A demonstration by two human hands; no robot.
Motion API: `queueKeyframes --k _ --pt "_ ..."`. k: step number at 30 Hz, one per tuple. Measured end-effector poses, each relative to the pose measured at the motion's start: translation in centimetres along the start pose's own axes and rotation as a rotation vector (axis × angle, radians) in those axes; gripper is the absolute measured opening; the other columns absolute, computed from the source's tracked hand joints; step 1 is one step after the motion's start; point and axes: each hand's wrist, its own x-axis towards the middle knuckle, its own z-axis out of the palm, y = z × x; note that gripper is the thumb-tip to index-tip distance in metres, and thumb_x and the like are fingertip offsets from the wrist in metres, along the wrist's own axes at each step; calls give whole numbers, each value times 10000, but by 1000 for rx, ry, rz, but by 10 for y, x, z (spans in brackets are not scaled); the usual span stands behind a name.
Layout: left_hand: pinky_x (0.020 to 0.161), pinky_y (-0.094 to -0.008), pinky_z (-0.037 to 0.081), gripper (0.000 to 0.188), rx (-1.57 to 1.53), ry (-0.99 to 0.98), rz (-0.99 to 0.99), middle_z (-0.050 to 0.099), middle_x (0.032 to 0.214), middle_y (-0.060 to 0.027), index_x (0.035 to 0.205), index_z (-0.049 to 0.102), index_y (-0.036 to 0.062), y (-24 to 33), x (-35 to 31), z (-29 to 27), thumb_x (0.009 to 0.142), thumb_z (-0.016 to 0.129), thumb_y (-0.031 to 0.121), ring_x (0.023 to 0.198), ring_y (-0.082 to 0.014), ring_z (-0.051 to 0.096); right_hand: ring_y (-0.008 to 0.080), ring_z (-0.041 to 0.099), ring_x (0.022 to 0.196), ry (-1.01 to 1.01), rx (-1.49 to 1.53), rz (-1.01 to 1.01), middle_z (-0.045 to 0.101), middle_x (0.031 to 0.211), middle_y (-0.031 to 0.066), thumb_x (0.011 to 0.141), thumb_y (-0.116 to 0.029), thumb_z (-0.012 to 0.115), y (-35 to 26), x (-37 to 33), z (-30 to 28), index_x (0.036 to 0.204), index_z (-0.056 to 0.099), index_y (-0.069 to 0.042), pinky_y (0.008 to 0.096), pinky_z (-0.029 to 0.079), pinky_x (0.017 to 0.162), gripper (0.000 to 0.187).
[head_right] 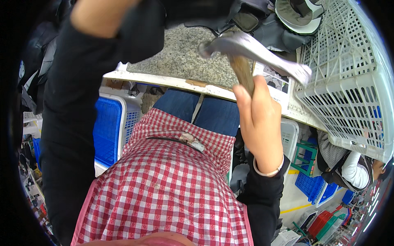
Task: The person repeatedly taps black shoe parts with a hammer on a workbench, then flips and inspects the parts by hand. The person handles multiple shoe parts one at a time, placing them back on the bench after each tap.
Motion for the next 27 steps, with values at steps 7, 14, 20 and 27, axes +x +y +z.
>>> queueKeyframes --k 7,14,20,27 --pt "1040 -437 491 774 -879 -385 83 623 1352 -199 1527 439 86 66 -80 89 866 798 271 1244 -341 599 499 655 699 -63 -242 13 644 693 266 1056 -261 579 78 32 85 991 481 4 556 518 595 290" --pt "1144 -522 377 726 -507 -129 -161 502 1469 -217 1530 472 157 58 -145 135 880 745 329 1403 -387 445 474 667 653 -68 -341 -49 641 652 248 1056 -249 581 98 26 97 1015 478 11 538 528 553 282" --pt "1078 -513 422 773 -326 -39 48 545 1370 -227 1570 410 204 84 -101 106 881 743 317 1296 -394 531 493 661 669 -85 -348 10 644 670 265 1050 -255 586 91 31 92 997 483 14 567 521 577 293" --pt "795 -491 601 1054 -697 -645 -345 705 1084 -246 1668 135 247 106 -156 99 800 729 173 871 -408 734 500 651 687 -91 -315 -25 635 676 268 1045 -255 594 86 41 84 966 490 0 564 514 593 286"
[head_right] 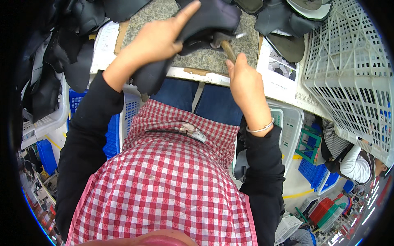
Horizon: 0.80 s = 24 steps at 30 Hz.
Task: The person repeatedly taps black shoe parts with a hammer on a workbench, then flips and inspects the parts by hand. The person handles multiple shoe parts one at a time, placing them back on the bench after each tap.
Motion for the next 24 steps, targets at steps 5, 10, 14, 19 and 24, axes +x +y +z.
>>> queueKeyframes --k 5,10,14,19,24 --pt "1104 -464 424 1004 -552 -175 40 531 1421 -365 1660 56 113 -50 12 -5 867 673 145 1278 -471 572 490 655 686 52 -9 -25 645 691 259 1047 -276 594 -24 8 -25 996 501 -8 547 513 585 288" --pt "1132 -424 402 1022 -693 -193 65 509 1472 -334 1671 9 119 -58 12 0 887 666 130 1326 -438 550 471 663 656 -106 -91 -86 663 691 239 1040 -266 605 -50 29 -11 1007 505 -5 530 527 579 281" --pt "1192 -376 321 989 -775 -156 66 402 1585 -291 1673 25 111 -60 12 6 909 653 111 1446 -383 441 454 672 645 -39 -198 -87 661 681 231 1044 -284 595 -45 34 -9 995 501 -13 532 529 564 291" --pt "1226 -352 260 963 -841 -109 106 309 1654 -256 1672 47 95 -65 11 14 921 650 101 1518 -332 345 448 674 645 -171 -20 -133 653 668 220 1041 -288 596 -48 30 -9 975 500 -19 531 528 575 294" --pt "1229 -356 258 953 -863 -170 18 296 1661 -256 1667 44 71 -66 10 21 930 646 113 1530 -338 326 457 668 659 -42 -38 -6 648 694 234 1041 -238 602 -39 24 -15 983 495 -7 534 515 584 261"
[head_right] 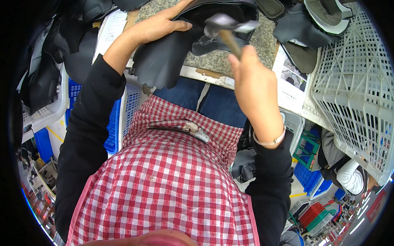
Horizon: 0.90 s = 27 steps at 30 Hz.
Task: The person repeatedly taps black shoe parts with a hammer on a workbench, then flips and inspects the parts by hand. The person handles multiple shoe parts one at a time, placing them back on the bench after each tap.
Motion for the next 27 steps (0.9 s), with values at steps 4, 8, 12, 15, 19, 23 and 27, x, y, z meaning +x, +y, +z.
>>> queueKeyframes --k 4,8,12,15,19,23,27 --pt "1129 -416 441 811 135 192 50 529 1503 -252 1657 203 189 9 -3 12 981 648 239 1337 -397 573 495 644 682 -33 81 -27 638 709 278 1039 -224 604 25 1 13 1022 498 7 553 492 577 255" --pt "1256 -367 236 618 0 391 143 366 1665 -136 1607 367 78 35 -45 32 1010 527 71 1555 -286 312 505 649 734 -111 166 -9 639 738 288 1033 -221 605 44 -29 8 1071 514 15 564 496 603 256" --pt "1161 -360 385 518 175 691 25 557 1510 -175 1495 526 19 61 -70 -1 977 545 11 1409 -286 524 549 629 893 -388 483 272 622 864 336 1050 -301 602 42 -81 -6 1105 536 37 542 496 695 349" --pt "1027 -372 473 433 214 1128 53 627 1386 -236 1365 583 -83 93 -11 -109 1046 522 204 1184 -288 655 509 604 758 -368 657 282 593 780 291 1067 -332 580 38 -106 1 1019 511 34 482 476 634 375" --pt "1118 -401 387 656 296 1127 191 518 1467 -261 1516 368 23 174 103 -212 971 643 262 1329 -392 531 512 618 767 -388 643 245 609 771 286 1059 -336 589 36 -115 15 1029 511 16 512 469 623 362" --pt "1011 -393 487 544 480 872 712 663 1328 -215 1365 611 5 242 112 -99 961 694 359 1218 -325 640 508 632 788 -355 738 155 629 797 288 1061 -337 580 29 -123 19 1022 508 5 524 481 637 352" --pt "891 -340 569 249 -553 -530 634 713 1218 -97 1162 745 12 276 19 87 987 706 186 1020 -181 704 374 666 841 -262 936 278 673 898 222 1071 -293 580 20 -141 18 1067 555 18 434 520 722 312"
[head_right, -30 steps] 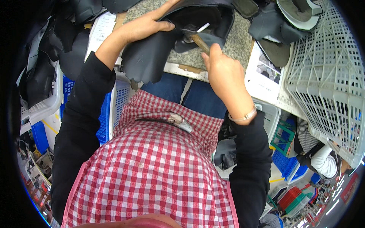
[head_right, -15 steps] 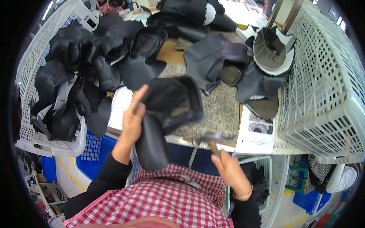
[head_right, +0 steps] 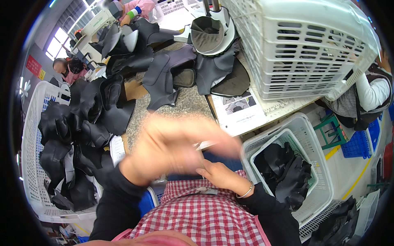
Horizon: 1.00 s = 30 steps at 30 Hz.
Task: The person repeatedly taps black shoe parts with a hammer on a workbench, then flips and inspects the parts by hand. The person handles multiple shoe parts one at a time, placing them back on the bench after each tap.
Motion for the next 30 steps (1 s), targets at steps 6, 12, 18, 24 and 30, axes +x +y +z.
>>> queueKeyframes --k 6,12,18,24,30 --pt "1027 -436 432 729 -1369 -301 248 578 1343 -271 1088 757 35 15 23 160 1022 374 651 1191 -288 553 527 608 779 24 -55 -62 625 798 277 1065 -361 568 2 -28 -9 982 523 -1 531 476 654 372" --pt "1117 -502 365 979 -1579 -419 253 477 1449 -328 1094 724 20 5 25 229 1001 107 774 1276 -349 494 519 617 803 157 -41 -38 644 827 272 1056 -349 579 18 -66 -19 998 536 -15 533 470 674 342" --pt "1136 -514 372 978 -1660 -538 242 489 1455 -327 1130 676 -40 12 30 235 1041 42 700 1295 -378 520 265 510 730 202 206 135 582 797 169 1060 -311 603 53 -103 -15 1023 523 -15 433 470 705 310" --pt "847 -345 564 605 -968 -328 -102 713 1159 -154 1000 767 -14 -2 -24 188 1099 448 491 988 -221 683 111 399 584 204 499 155 473 709 15 1053 -245 628 35 -150 -22 1024 527 -54 306 351 543 218" --pt "858 -346 555 275 131 897 -267 701 1110 -68 1189 717 60 -46 -156 66 961 712 215 946 -175 673 14 310 465 276 532 152 397 638 -74 1046 -208 645 43 -168 -13 1041 494 -68 223 243 424 206"
